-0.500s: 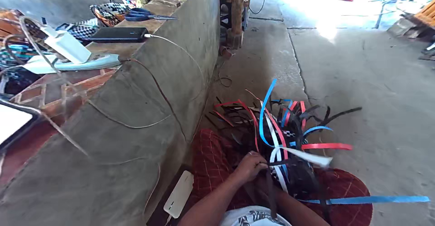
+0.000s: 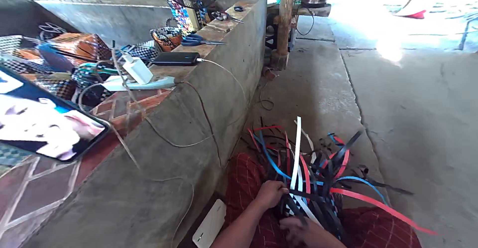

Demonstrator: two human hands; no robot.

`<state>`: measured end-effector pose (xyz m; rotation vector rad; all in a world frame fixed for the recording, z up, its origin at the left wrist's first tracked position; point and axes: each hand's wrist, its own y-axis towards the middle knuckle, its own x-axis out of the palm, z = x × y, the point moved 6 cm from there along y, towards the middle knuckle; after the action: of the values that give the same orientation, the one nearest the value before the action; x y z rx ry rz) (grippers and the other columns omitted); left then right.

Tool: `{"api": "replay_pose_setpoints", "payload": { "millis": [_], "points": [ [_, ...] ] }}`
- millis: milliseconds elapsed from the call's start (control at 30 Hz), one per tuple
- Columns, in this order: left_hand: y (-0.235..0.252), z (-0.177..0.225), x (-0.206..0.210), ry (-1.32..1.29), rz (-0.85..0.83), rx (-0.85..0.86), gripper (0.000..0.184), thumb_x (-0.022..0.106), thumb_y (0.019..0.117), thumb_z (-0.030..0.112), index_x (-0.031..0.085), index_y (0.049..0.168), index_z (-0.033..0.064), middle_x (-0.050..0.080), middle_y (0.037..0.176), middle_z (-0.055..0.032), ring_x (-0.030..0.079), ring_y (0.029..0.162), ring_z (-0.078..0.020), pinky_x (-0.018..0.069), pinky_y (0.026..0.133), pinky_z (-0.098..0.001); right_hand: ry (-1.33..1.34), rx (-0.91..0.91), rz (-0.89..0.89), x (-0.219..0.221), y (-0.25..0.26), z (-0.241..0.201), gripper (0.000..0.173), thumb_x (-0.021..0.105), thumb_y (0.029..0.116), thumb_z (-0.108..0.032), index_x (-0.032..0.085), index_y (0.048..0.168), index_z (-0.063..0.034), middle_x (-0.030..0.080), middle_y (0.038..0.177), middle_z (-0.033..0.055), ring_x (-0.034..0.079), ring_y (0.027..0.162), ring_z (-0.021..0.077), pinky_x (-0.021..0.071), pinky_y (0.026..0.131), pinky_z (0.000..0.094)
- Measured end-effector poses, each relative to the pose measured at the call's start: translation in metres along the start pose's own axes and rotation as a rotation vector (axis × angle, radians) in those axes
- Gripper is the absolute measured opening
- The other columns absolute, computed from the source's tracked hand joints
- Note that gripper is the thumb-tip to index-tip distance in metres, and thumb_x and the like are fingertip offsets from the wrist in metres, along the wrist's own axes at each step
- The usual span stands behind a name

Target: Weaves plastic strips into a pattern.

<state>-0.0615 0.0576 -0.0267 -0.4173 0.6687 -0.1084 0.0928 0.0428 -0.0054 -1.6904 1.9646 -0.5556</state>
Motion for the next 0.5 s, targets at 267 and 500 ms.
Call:
{"api": "replay_pose_setpoints", "payload": {
  "millis": [267, 500],
  "points": [
    [0.005, 0.016, 0.016, -0.001, -0.067, 0.046, 0.039, 0.047, 0.1106, 0.030, 0.069, 0.126, 0.0012, 0.070, 0.120, -0.0233, 0.065, 0.119, -0.0384, 0.0453, 0.107, -0.0590, 0.812, 0.085, 0.203, -0.021, -0.006, 0.036, 0.067, 0.008, 0.1101, -0.046, 0.041, 0.143, 0.0015, 0.072, 0.109, 0.0159, 0.072, 0.089, 0.0262, 0.0588, 0.080, 0.0444],
    [-0.001, 0.048, 0.022, 0.004, -0.074, 0.302, 0.034, 0.050, 0.1093, 0.020, 0.070, 0.120, -0.0045, 0.071, 0.118, -0.0241, 0.066, 0.116, -0.0390, 0.0460, 0.104, -0.0604, 0.979, -0.187, 0.411, -0.075, -0.013, 0.007, 0.046, 0.025, 0.1120, -0.021, 0.064, 0.088, -0.0200, 0.062, 0.058, -0.0105, 0.062, 0.054, 0.0026, 0.0563, 0.059, 0.0223]
  ]
}}
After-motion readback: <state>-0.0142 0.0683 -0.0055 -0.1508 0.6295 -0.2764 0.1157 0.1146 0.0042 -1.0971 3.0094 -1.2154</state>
